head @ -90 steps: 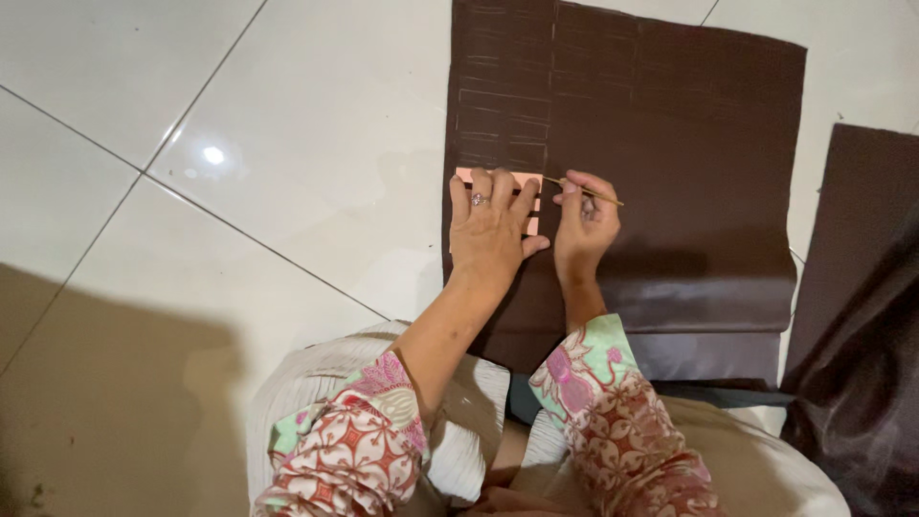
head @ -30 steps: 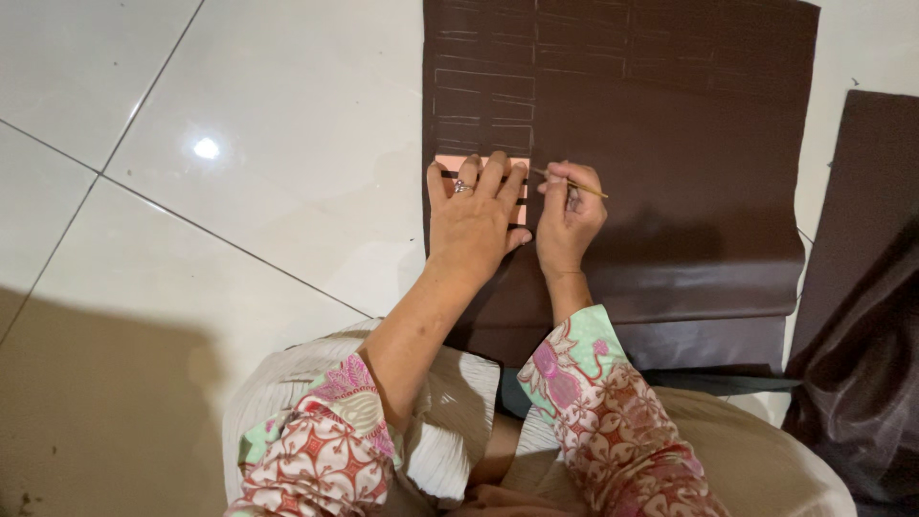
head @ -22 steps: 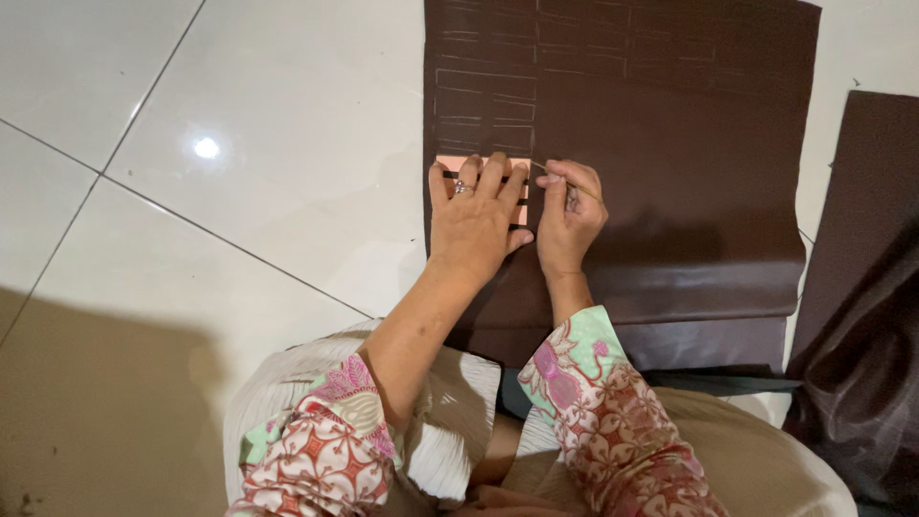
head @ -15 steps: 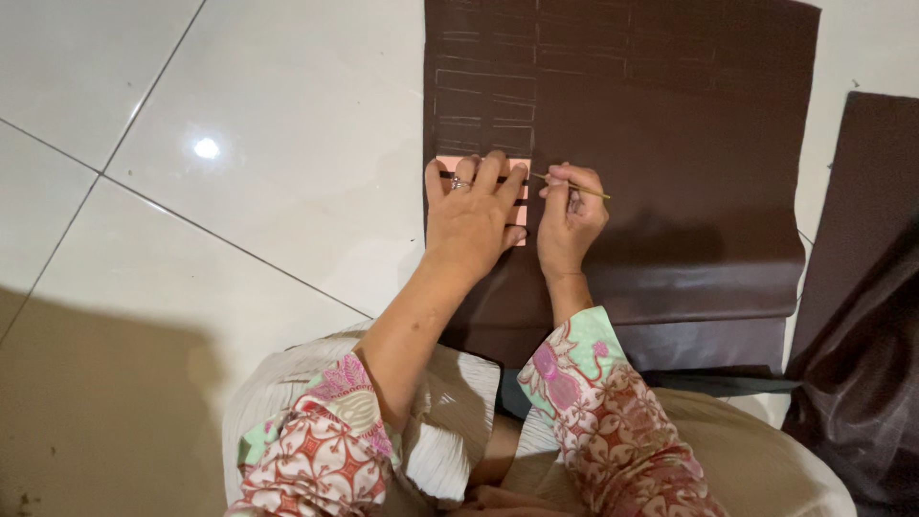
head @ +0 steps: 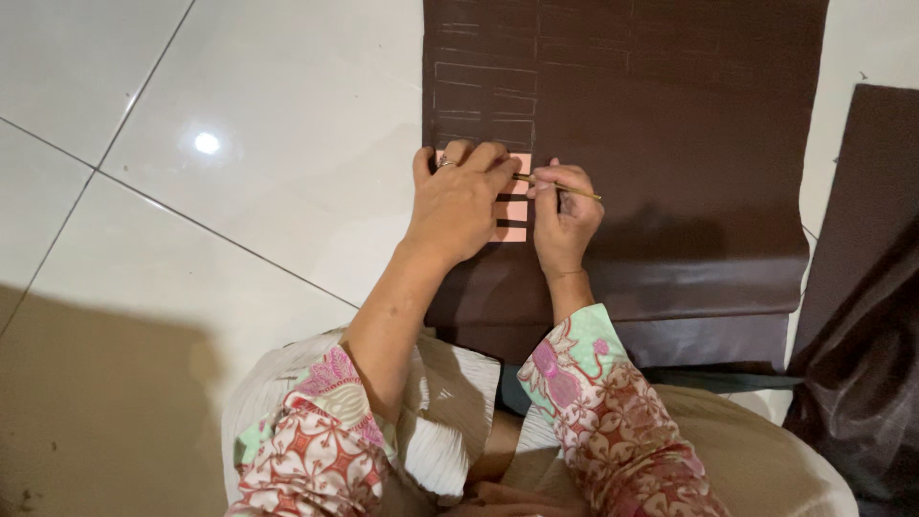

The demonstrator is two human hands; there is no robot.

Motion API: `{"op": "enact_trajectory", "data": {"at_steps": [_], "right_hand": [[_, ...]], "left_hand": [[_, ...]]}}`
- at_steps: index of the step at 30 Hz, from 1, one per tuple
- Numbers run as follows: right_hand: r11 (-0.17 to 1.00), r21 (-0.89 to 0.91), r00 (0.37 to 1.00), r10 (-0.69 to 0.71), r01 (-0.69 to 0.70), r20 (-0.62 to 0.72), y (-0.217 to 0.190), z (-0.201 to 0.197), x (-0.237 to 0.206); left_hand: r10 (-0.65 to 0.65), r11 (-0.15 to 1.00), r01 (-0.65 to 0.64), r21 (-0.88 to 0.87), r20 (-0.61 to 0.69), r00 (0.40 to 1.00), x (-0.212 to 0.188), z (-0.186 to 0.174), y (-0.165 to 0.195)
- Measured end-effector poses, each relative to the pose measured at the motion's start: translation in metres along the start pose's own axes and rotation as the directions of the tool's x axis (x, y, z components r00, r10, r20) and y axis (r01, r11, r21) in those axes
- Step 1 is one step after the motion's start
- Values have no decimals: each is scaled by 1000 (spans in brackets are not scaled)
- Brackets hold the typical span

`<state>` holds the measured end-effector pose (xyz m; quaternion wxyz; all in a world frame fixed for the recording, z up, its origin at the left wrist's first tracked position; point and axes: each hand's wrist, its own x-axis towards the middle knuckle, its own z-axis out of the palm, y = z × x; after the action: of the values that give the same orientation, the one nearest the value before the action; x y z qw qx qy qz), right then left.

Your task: The person sits on the floor with a large brown leather sheet and a pink paper pattern template on top. They hold the template steady with one hand and use a pointed scribe to trace along its edges, repositioning the template and pressing the traced piece against the leather before setting it on the sheet.

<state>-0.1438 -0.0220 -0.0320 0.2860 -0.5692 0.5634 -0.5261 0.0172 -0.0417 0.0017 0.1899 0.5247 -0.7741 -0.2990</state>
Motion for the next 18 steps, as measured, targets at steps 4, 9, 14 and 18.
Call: {"op": "enact_trajectory", "data": {"at_steps": [4, 9, 14, 18], "right_hand": [[989, -97, 992, -101, 108, 71, -2, -2, -3], [978, -171, 989, -98, 116, 109, -1, -4, -3], [978, -173, 985, -98, 121, 139, 2, -5, -3], [973, -186, 982, -106, 135, 156, 2, -4, -3]], "left_hand": [[-22, 999, 23, -50, 17, 1000, 1, -6, -2], [-72, 996, 76, -52, 68, 995, 6, -3, -9], [-18, 999, 16, -47, -52, 998, 6, 6, -13], [-18, 998, 14, -56, -78, 997, 5, 9, -12]]}}
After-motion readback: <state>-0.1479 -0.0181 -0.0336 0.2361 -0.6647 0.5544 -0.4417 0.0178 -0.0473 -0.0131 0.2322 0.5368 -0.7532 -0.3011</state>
